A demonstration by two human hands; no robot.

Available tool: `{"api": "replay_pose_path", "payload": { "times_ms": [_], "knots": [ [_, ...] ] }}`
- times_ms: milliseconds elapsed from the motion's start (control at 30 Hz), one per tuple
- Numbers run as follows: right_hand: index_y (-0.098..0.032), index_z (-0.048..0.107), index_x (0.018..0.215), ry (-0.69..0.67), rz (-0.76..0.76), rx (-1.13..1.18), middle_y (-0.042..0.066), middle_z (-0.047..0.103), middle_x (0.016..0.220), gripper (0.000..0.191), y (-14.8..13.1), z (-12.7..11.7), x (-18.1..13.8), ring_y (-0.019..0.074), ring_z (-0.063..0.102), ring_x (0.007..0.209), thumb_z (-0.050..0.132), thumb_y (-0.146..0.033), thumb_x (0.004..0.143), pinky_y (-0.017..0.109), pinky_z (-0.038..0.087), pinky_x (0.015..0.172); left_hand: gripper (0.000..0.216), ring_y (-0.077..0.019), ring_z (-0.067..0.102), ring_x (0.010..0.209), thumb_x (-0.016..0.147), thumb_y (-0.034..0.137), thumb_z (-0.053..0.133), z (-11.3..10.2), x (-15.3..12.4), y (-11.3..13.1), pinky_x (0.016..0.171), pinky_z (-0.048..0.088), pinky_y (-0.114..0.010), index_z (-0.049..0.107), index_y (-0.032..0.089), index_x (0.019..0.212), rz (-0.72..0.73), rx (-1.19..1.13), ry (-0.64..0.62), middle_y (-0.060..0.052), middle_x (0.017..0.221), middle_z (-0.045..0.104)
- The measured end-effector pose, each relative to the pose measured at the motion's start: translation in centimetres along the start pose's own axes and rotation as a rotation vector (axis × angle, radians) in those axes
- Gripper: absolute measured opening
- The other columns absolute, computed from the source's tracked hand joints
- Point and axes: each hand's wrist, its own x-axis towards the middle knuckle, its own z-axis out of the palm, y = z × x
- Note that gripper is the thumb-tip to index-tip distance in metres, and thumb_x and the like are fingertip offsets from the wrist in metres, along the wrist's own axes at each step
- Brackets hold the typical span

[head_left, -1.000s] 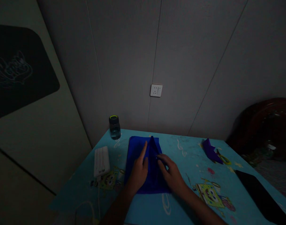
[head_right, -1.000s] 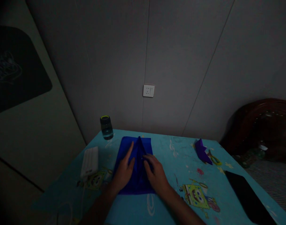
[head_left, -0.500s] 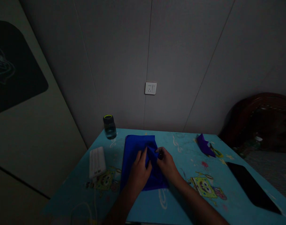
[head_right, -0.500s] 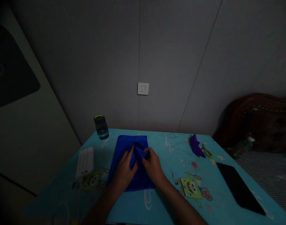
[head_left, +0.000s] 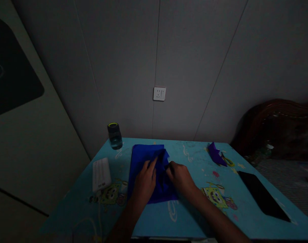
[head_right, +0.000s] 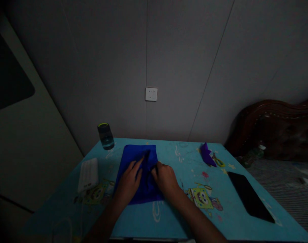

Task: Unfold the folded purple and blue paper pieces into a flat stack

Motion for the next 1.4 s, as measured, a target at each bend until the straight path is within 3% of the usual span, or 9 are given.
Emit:
{"api": "replay_pose_path", "payload": {
  "times_ms": [200, 333, 500, 633, 767, 967, 1067, 1233, 1400],
  "knots": [
    [-0.019, 0.055, 0.072, -0.021, -0.055, 0.23, 0.001, 0.061, 0.066, 0.03, 0.2, -1.4, -0.5, 0.016, 0.059, 0.063, 0.037, -0.031, 0.093, 0.024, 0.042, 0.057, 0.031, -0.025, 0.058, 0.114, 0.088, 0.021, 0.054, -0.1, 1.1, -1.1, 0.102, 0.043, -0.042, 0.056, 0.023, 0.119, -0.073, -0.126, 0.088, -0.009, 0.118, 0.06],
    [-0.019, 0.055, 0.074, -0.014, -0.061, 0.358, 0.0, 0.058, 0.065, 0.035, -0.2, -1.1, -1.4, 0.0154, 0.057, 0.062, 0.036, -0.041, 0.095, 0.025, 0.042, 0.056, 0.021, -0.0252, 0.059, 0.1, 0.08, 0.02, 0.058, 0.6, 1.1, -0.8, 0.092, 0.046, -0.042, 0.052, 0.021, 0.1, -0.138, -0.179, 0.071, -0.007, 0.101, 0.058],
    [-0.021, 0.058, 0.07, 0.064, -0.041, 0.217, 0.0, 0.057, 0.06, 0.03, -1.1, -1.6, -2.7, 0.016, 0.053, 0.055, 0.043, -0.036, 0.092, 0.027, 0.034, 0.055, 0.025, -0.0211, 0.058, 0.085, 0.068, 0.013, 0.062, 0.5, 0.8, -0.4, 0.083, 0.046, -0.036, 0.05, 0.022, 0.087, -0.193, -0.299, -0.015, -0.001, 0.086, 0.057],
    [-0.021, 0.056, 0.07, 0.058, 0.044, 0.295, 0.0, 0.056, 0.062, 0.032, 0.1, -2.9, -2.5, 0.0169, 0.054, 0.056, 0.041, -0.04, 0.091, 0.027, 0.037, 0.053, 0.024, -0.0163, 0.061, 0.074, 0.071, 0.014, 0.053, -0.4, 0.8, -0.6, 0.07, 0.048, -0.028, 0.053, 0.023, 0.093, -0.243, -0.503, -0.072, 0.002, 0.082, 0.061],
    [-0.02, 0.055, 0.068, 0.028, 0.15, 0.496, -0.002, 0.053, 0.058, 0.035, 2.0, -3.7, -1.8, 0.0148, 0.051, 0.052, 0.049, -0.049, 0.086, 0.025, 0.038, 0.049, 0.034, -0.0172, 0.068, 0.083, 0.076, 0.02, 0.046, -1.5, 0.9, -0.5, 0.072, 0.053, -0.028, 0.056, 0.022, 0.109, -0.346, -0.729, -0.029, -0.003, 0.099, 0.07],
    [-0.018, 0.058, 0.082, 0.021, 0.222, 0.666, -0.001, 0.061, 0.063, 0.04, 3.5, -3.0, -0.9, 0.0159, 0.057, 0.057, 0.053, -0.058, 0.083, 0.025, 0.043, 0.051, 0.048, -0.0269, 0.071, 0.096, 0.073, 0.032, 0.075, -1.9, 0.1, 1.9, 0.087, 0.055, -0.04, 0.062, 0.017, 0.117, -0.546, -1.343, -0.1, -0.009, 0.104, 0.075],
    [-0.018, 0.057, 0.082, 0.007, 0.254, 0.736, -0.002, 0.062, 0.062, 0.042, 4.0, -3.0, -0.3, 0.0157, 0.059, 0.055, 0.06, -0.06, 0.078, 0.025, 0.044, 0.05, 0.052, -0.0293, 0.07, 0.1, 0.07, 0.034, 0.08, -2.4, -0.3, 2.6, 0.091, 0.055, -0.043, 0.064, 0.015, 0.115, -0.556, -1.378, -0.019, -0.011, 0.103, 0.076],
    [-0.018, 0.059, 0.081, 0.003, 0.339, 0.842, -0.002, 0.063, 0.057, 0.039, 5.5, -5.4, 0.5, 0.0138, 0.056, 0.043, 0.067, -0.056, 0.075, 0.024, 0.044, 0.044, 0.051, -0.0262, 0.068, 0.109, 0.075, 0.031, 0.076, -4.6, -0.3, 2.1, 0.096, 0.054, -0.04, 0.062, 0.023, 0.123, -0.641, -1.338, 0.288, -0.007, 0.113, 0.074],
    [-0.019, 0.065, 0.095, 0.101, 0.398, 0.895, 0.004, 0.073, 0.071, 0.031, 7.2, -7.8, 0.6, 0.0191, 0.067, 0.056, 0.063, -0.048, 0.083, 0.029, 0.053, 0.057, 0.054, -0.0253, 0.06, 0.121, 0.082, 0.033, 0.071, -3.5, -0.2, 0.6, 0.105, 0.047, -0.042, 0.054, 0.028, 0.132, -0.565, -1.17, 0.26, -0.005, 0.127, 0.067]
  ]
}}
